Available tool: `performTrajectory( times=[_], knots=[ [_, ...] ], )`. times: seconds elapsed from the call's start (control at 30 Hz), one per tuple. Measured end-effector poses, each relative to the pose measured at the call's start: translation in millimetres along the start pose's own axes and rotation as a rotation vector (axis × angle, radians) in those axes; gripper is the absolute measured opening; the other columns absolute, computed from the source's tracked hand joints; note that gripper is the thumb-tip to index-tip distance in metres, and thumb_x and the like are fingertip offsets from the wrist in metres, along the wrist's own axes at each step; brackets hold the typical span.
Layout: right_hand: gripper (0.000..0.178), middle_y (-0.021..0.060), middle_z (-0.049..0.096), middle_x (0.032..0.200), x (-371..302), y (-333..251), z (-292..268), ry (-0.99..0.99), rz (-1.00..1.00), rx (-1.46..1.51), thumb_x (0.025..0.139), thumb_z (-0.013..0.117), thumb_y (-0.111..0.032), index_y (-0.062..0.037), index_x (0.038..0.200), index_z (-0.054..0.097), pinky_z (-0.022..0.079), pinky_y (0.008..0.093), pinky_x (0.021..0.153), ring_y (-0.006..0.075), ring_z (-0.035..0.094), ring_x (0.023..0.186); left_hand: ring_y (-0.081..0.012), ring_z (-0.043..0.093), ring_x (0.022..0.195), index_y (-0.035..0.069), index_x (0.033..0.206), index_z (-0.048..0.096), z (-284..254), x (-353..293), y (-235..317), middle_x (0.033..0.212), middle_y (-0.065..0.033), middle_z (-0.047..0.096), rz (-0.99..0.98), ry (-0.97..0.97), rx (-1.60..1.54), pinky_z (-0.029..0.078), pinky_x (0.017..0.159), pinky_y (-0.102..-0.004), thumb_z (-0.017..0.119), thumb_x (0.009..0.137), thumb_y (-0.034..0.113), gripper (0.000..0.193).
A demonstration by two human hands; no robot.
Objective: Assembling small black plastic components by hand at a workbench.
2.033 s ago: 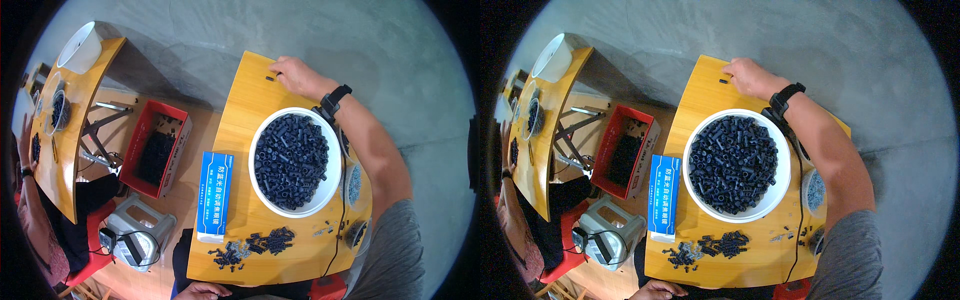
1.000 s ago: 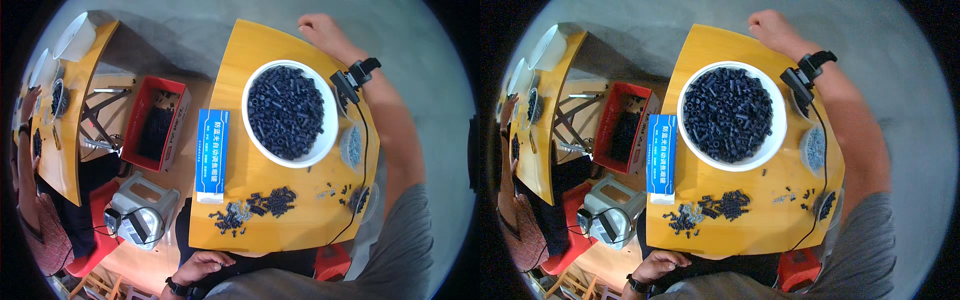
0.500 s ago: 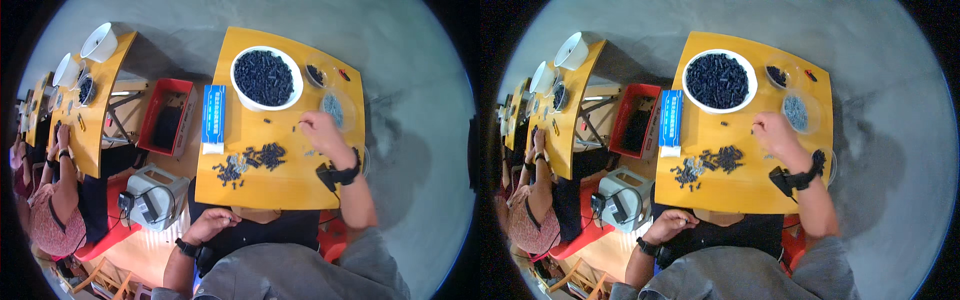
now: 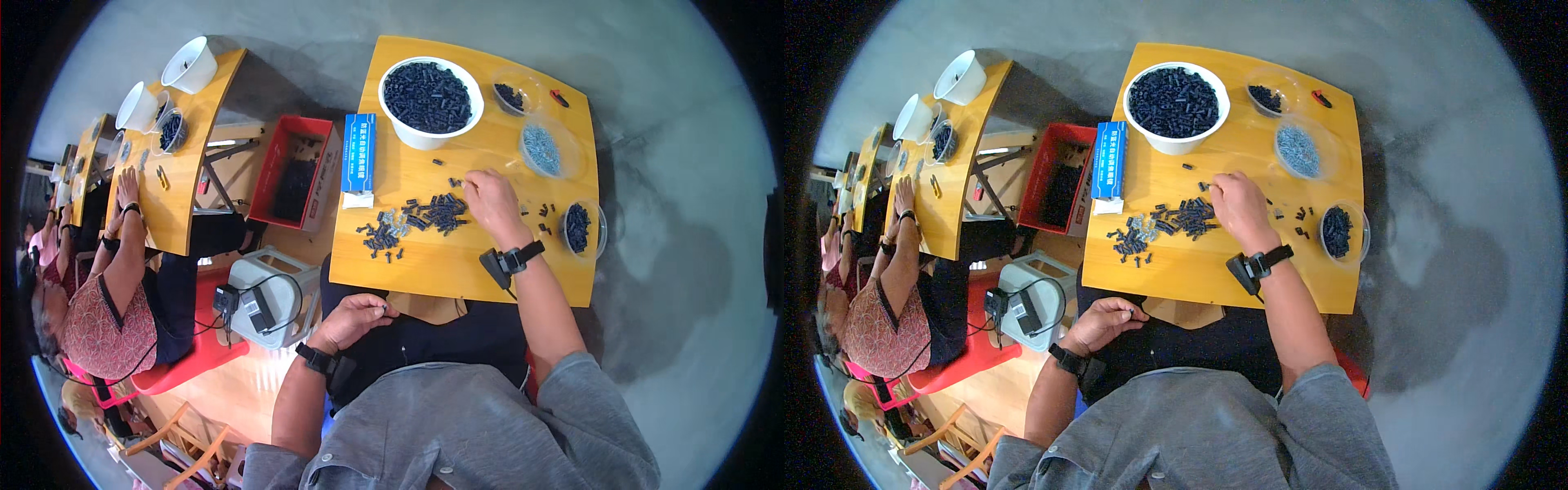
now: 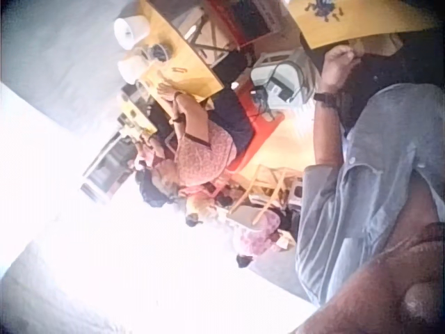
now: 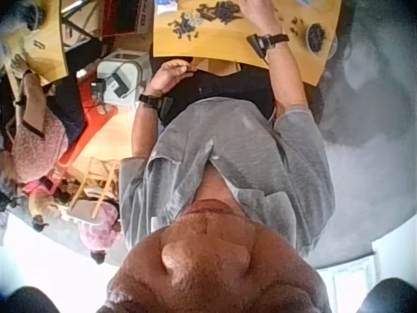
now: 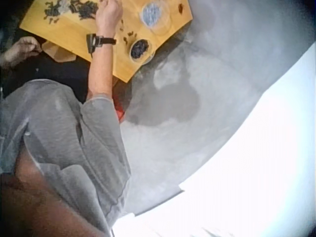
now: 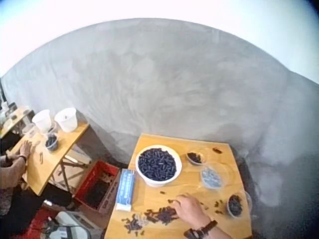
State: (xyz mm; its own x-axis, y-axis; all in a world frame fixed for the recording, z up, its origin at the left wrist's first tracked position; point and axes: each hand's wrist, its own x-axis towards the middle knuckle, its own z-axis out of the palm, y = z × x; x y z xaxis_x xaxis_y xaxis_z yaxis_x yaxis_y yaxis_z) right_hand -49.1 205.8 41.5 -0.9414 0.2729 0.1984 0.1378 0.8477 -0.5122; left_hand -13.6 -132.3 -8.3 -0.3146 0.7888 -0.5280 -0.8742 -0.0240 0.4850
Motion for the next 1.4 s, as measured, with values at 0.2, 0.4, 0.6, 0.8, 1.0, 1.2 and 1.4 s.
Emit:
performTrajectory(
  times=[0.2, 0.4, 0.6, 0.8, 1.0, 1.2, 1.4],
  knots=[
    [0.008, 0.0186, 0.057, 0.070, -90.3, -1.4, -2.3, 0.032, 0.049, 0.209, 0.081, 0.057, -0.009, -0.0030, 0.082, 0.063, 0.047, 0.0428, 0.065, 0.0363, 0.059, 0.073, -0.0237, 0.061, 0.101, 0.001, 0.099, 0.062, 2.9, -0.6, -5.7, 0.102, -0.0128, 0.065, 0.029, 0.007, 0.029, 0.047, 0.093, -0.0366, 0.059, 0.090, 0.007, 0.012],
    [0.007, 0.0155, 0.059, 0.073, -163.5, -12.1, -17.3, -0.025, 0.060, 0.266, 0.081, 0.059, -0.009, -0.0032, 0.081, 0.062, 0.046, 0.0410, 0.061, 0.0352, 0.059, 0.069, -0.0131, 0.061, 0.089, -0.002, 0.092, 0.065, 51.1, -13.2, 5.0, 0.091, -0.0065, 0.066, 0.071, 0.127, 0.678, 0.047, 0.083, -0.0262, 0.060, 0.086, 0.003, 0.009],
    [0.005, 0.0159, 0.059, 0.073, -173.5, 2.3, -37.3, 0.059, 0.127, 0.282, 0.080, 0.059, -0.007, -0.0018, 0.079, 0.060, 0.046, 0.0423, 0.063, 0.0353, 0.058, 0.071, -0.0117, 0.059, 0.085, -0.003, 0.091, 0.065, 112.8, -45.0, 35.7, 0.090, -0.0055, 0.064, 0.277, 0.021, 0.816, 0.046, 0.078, -0.0238, 0.061, 0.082, -0.004, 0.009],
    [0.007, 0.0176, 0.059, 0.076, -164.2, 30.8, -44.6, 0.191, 0.221, 0.161, 0.081, 0.058, -0.008, -0.0012, 0.080, 0.059, 0.046, 0.0431, 0.066, 0.0367, 0.058, 0.075, -0.0093, 0.059, 0.080, -0.002, 0.091, 0.066, 125.4, -47.2, 39.4, 0.084, -0.0042, 0.065, 0.371, 0.128, 0.899, 0.046, 0.072, -0.0219, 0.061, 0.083, -0.004, 0.009],
    [0.007, 0.0187, 0.058, 0.078, -140.2, 41.3, -35.2, 0.202, 0.199, 0.146, 0.081, 0.057, -0.007, -0.0009, 0.082, 0.059, 0.046, 0.0446, 0.068, 0.0370, 0.057, 0.078, -0.0105, 0.062, 0.076, -0.004, 0.091, 0.065, 119.2, -23.8, -7.3, 0.082, -0.0049, 0.067, 0.262, 0.201, 0.754, 0.049, 0.072, -0.0224, 0.061, 0.085, 0.000, 0.009],
    [0.007, 0.0198, 0.059, 0.080, -93.8, 45.4, -30.3, 0.225, 0.120, 0.049, 0.081, 0.057, -0.008, -0.0011, 0.080, 0.060, 0.047, 0.0451, 0.069, 0.0379, 0.058, 0.078, -0.0072, 0.059, 0.072, -0.003, 0.092, 0.067, 115.8, -28.2, -17.0, 0.077, -0.0031, 0.066, 0.252, 0.256, 0.775, 0.047, 0.066, -0.0214, 0.063, 0.084, 0.003, 0.011],
    [0.014, 0.0202, 0.060, 0.079, -57.7, 40.4, -23.1, 0.141, 0.214, -0.067, 0.081, 0.059, -0.013, -0.0007, 0.075, 0.062, 0.048, 0.0456, 0.069, 0.0381, 0.060, 0.076, -0.0081, 0.059, 0.073, -0.004, 0.092, 0.067, 103.1, -30.9, -18.1, 0.078, -0.0034, 0.066, 0.283, 0.358, 0.727, 0.047, 0.068, -0.0213, 0.063, 0.084, 0.003, 0.012]
  ],
)
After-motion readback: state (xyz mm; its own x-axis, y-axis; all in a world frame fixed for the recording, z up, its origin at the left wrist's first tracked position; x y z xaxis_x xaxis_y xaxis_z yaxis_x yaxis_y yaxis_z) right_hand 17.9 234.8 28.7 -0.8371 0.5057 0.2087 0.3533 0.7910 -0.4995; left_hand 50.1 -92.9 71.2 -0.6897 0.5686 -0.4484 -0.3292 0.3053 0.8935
